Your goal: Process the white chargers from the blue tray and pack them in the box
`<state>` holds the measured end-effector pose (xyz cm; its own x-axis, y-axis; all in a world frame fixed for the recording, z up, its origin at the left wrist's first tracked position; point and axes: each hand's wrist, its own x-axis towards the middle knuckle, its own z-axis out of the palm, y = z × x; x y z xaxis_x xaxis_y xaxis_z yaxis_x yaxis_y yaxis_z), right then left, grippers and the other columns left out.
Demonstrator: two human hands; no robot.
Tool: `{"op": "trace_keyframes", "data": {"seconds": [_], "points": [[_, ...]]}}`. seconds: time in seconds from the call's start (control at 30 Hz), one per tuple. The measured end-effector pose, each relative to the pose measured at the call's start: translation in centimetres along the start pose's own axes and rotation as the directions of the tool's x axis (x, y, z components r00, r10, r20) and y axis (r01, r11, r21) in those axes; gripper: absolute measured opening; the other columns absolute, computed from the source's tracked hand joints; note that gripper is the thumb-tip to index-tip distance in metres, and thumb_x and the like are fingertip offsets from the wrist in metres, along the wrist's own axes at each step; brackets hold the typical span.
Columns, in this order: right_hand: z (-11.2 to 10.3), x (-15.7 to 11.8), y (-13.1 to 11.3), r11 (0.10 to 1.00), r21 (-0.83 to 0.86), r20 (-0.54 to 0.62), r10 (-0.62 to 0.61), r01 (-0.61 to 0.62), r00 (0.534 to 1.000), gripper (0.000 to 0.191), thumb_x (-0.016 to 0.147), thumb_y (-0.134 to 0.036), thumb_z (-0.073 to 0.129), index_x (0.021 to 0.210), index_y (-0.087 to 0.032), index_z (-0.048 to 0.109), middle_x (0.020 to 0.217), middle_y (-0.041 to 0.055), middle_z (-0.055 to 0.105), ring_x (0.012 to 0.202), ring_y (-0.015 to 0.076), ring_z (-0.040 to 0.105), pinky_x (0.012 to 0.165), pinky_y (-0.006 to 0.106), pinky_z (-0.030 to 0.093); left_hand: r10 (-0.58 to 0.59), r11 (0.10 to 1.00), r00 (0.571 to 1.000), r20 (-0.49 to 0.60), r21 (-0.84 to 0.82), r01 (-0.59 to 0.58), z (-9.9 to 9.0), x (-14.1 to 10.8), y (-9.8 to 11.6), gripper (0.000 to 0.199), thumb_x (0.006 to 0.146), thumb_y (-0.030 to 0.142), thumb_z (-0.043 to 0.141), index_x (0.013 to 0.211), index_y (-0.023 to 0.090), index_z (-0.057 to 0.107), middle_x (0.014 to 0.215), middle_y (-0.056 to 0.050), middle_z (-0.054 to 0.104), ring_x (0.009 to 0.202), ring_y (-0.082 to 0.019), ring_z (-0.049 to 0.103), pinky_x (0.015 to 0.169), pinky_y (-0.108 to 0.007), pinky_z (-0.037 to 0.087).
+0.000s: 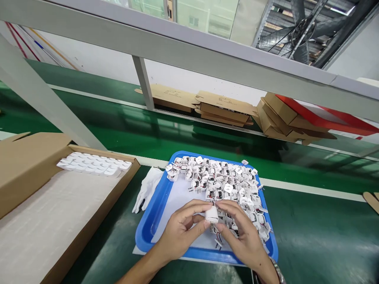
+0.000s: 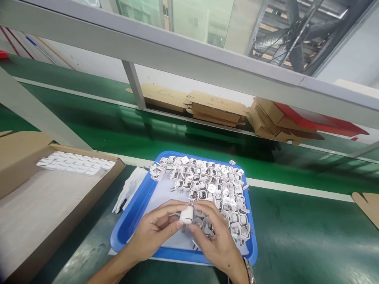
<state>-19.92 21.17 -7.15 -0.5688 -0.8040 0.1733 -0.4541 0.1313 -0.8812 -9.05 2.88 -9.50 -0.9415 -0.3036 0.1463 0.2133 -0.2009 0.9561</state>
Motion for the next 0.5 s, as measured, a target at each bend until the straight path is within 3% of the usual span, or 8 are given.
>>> {"op": "trace_keyframes", "data": {"seconds": [0.07, 0.13, 0.33, 0.5], "points": [[-0.19, 0.00, 0.14, 0.993, 0.075, 0.019, 0.091, -0.093, 0.996, 0.042, 0.103, -0.024, 0.064, 0.141, -0.039, 0.060, 0.139, 0.0057, 0.064, 0.130, 0.0231, 0.062, 0.108, 0.039, 0.057, 0.054, 0.998, 0.999, 0.002, 0.019, -0.054, 0.11, -0.21, -0.05, 0.030, 0.096, 0.019, 0.070, 0.123, 0.028, 0.078, 0.123, -0.012, 0.073, 0.111, -0.025, 0.074, 0.085, -0.032, 0.067], [-0.20, 0.03, 0.31, 0.986, 0.127, 0.046, 0.105, -0.110, 0.993, 0.043, 0.102, -0.026, 0.066, 0.141, -0.041, 0.061, 0.140, 0.0038, 0.066, 0.131, 0.0226, 0.063, 0.110, 0.039, 0.055, 0.109, 0.992, 0.994, 0.008, 0.064, -0.109, 0.08, -0.40, -0.25, 0.034, 0.096, 0.015, 0.069, 0.125, 0.031, 0.077, 0.125, -0.011, 0.072, 0.113, -0.025, 0.074, 0.086, -0.032, 0.067], [0.19, 0.17, 0.41, 0.973, 0.222, 0.002, 0.066, -0.065, 0.998, 0.041, 0.100, -0.021, 0.069, 0.136, -0.040, 0.067, 0.133, 0.0035, 0.071, 0.125, 0.0222, 0.067, 0.107, 0.038, 0.057, 0.221, 0.942, 0.974, 0.054, 0.248, -0.227, -0.26, -0.59, -0.56, 0.044, 0.095, 0.008, 0.068, 0.131, 0.032, 0.074, 0.128, -0.010, 0.073, 0.116, -0.026, 0.074, 0.093, -0.035, 0.065], [0.44, 0.15, 0.24, 0.978, 0.208, -0.017, 0.032, -0.028, 0.999, 0.042, 0.100, -0.017, 0.066, 0.137, -0.037, 0.066, 0.131, 0.0048, 0.070, 0.123, 0.0220, 0.067, 0.105, 0.038, 0.057, 0.271, 0.890, 0.959, 0.081, 0.360, -0.281, -0.14, -0.72, -0.28, 0.048, 0.094, 0.005, 0.067, 0.134, 0.032, 0.071, 0.126, -0.009, 0.072, 0.115, -0.023, 0.073, 0.092, -0.032, 0.064]]}}
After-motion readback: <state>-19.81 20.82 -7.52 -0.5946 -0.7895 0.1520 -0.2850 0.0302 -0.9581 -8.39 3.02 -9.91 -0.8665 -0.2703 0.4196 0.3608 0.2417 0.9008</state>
